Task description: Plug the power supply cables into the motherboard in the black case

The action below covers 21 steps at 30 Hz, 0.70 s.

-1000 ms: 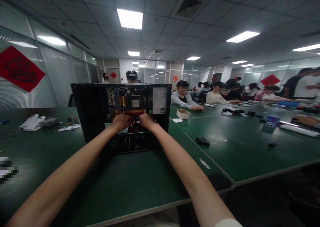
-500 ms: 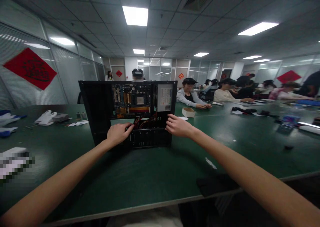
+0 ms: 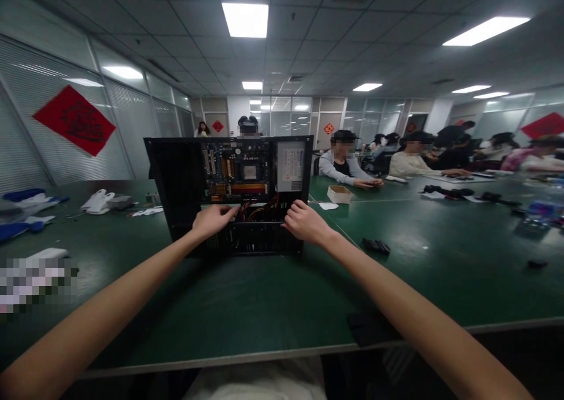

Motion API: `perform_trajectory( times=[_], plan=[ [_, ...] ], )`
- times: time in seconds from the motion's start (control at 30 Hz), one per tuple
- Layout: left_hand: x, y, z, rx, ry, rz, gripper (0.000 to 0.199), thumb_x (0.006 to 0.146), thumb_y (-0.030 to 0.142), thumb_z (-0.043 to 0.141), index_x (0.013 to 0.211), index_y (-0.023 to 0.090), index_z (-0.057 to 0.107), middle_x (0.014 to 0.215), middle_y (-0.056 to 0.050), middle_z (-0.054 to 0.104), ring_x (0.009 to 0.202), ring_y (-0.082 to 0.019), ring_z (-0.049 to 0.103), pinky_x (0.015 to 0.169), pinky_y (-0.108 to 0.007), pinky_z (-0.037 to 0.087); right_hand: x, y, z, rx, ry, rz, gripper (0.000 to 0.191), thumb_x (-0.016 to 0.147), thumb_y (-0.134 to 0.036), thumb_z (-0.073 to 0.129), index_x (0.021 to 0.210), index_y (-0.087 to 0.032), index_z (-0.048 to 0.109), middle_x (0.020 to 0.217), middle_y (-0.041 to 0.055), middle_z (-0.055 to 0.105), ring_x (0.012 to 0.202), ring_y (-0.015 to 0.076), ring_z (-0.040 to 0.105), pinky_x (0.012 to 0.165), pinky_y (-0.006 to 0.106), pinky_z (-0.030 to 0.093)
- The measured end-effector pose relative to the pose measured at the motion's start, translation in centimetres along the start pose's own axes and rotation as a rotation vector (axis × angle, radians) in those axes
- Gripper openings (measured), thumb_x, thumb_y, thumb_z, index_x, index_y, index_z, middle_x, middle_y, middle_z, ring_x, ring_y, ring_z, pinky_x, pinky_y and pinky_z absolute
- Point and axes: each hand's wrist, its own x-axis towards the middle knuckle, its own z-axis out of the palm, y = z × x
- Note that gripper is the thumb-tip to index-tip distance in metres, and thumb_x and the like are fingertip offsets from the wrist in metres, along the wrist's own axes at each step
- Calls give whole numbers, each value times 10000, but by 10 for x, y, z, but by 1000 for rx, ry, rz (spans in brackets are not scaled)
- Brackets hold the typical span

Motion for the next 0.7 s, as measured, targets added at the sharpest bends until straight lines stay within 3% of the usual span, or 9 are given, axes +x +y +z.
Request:
perform_trajectory(
  times=[0.1,0.27,0.43,0.7],
  plan=[
    [9,-6,-1,-57,-48,-5,712,847,798,281,1032,314,769,921,-47,768,936,-309,683,715,-339,473,5,-9,-6,0,-24,58,352,985,-319,476,822,-125,720,803,136,672,848,250,566,1006,423,324],
    [18,-14,3,-2,15,-18,730,830,810,293,957,284,783,938,-76,767,926,-315,688,722,-344,473,14,-17,-12,-43,-82,74,357,980,-302,479,859,-100,748,818,158,690,870,274,575,1018,454,319],
    [35,-25,5,-118,20,-94,686,853,773,299,888,284,778,889,-38,772,908,-281,697,705,-323,462,23,-27,-21,-65,-149,62,396,994,-282,431,885,-99,765,824,174,703,852,276,581,951,450,353],
    [57,-57,5,-243,70,-81,610,870,699,355,864,244,760,838,-27,769,791,-226,689,629,-274,427,47,-65,-45,-17,-116,91,413,994,-316,453,872,-105,787,784,175,723,799,278,616,905,447,380]
  ],
)
